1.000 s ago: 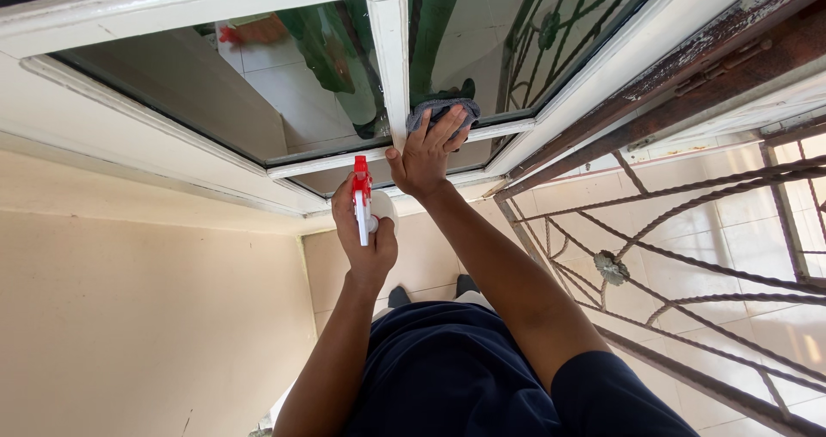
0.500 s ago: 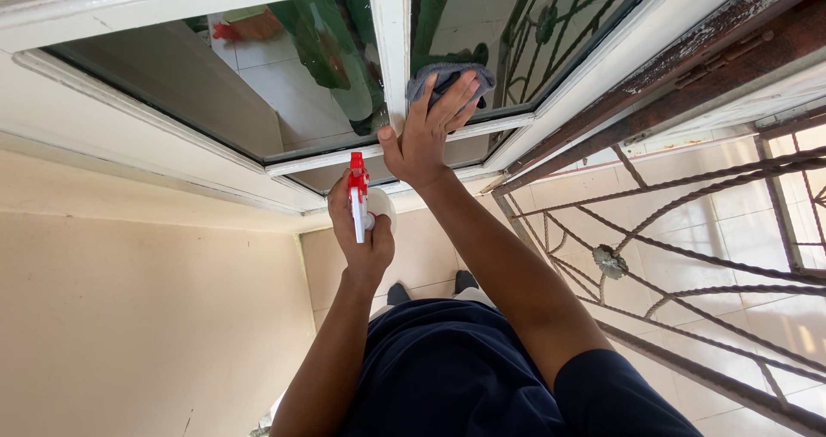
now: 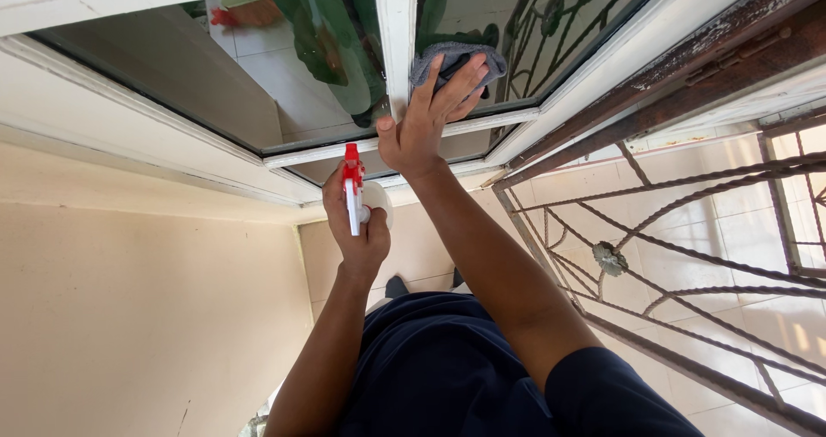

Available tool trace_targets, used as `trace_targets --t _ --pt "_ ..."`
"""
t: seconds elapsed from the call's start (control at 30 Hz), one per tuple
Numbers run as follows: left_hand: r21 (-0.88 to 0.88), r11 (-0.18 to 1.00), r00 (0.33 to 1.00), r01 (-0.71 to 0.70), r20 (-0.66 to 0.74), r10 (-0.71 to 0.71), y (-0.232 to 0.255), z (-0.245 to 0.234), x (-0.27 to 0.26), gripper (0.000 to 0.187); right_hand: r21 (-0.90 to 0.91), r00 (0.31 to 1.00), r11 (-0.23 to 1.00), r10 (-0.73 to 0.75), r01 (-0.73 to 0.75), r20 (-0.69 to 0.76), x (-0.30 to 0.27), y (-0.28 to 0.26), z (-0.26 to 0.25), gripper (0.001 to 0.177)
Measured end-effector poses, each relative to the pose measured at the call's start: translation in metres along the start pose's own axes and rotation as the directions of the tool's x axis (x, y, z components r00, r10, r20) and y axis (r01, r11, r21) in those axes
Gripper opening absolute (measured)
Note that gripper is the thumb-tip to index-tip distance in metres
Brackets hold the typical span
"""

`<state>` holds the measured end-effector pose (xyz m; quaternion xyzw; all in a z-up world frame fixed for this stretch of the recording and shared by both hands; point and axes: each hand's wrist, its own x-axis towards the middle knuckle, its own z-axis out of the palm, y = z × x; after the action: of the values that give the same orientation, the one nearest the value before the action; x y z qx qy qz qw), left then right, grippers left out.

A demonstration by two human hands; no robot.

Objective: The person sprays a cleaning solution onto a multi-pane window and wipes the glass with a cloth. The person moves the cloth across different panes, repeatedly spraying and wiping to clean the surface.

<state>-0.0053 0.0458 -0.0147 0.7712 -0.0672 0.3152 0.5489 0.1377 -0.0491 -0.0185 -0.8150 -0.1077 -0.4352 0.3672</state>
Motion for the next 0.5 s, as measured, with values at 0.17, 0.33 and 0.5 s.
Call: trace_targets --t 0.17,0.33,0.5 --pt "-0.003 0.999 0.999 0.045 -0.023 -0.045 -0.004 0.0 0.004 0.079 0.054 1.0 0.998 0.018 -0.019 0.021 -0.021 0.012 0.009 0.094" --pt "-0.024 0.999 0.998 0.049 -0.046 -0.05 -0.006 -0.001 0.006 0.077 0.007 0.999 1.0 0.009 -0.009 0.046 -0.047 0.033 0.022 0.094" --pt "0.006 0.999 0.998 0.039 -0.047 -0.038 -0.004 -0.003 0.006 0.078 -0.097 0.994 0.993 -0.053 0.062 0.092 -0.07 0.054 0.027 0.09"
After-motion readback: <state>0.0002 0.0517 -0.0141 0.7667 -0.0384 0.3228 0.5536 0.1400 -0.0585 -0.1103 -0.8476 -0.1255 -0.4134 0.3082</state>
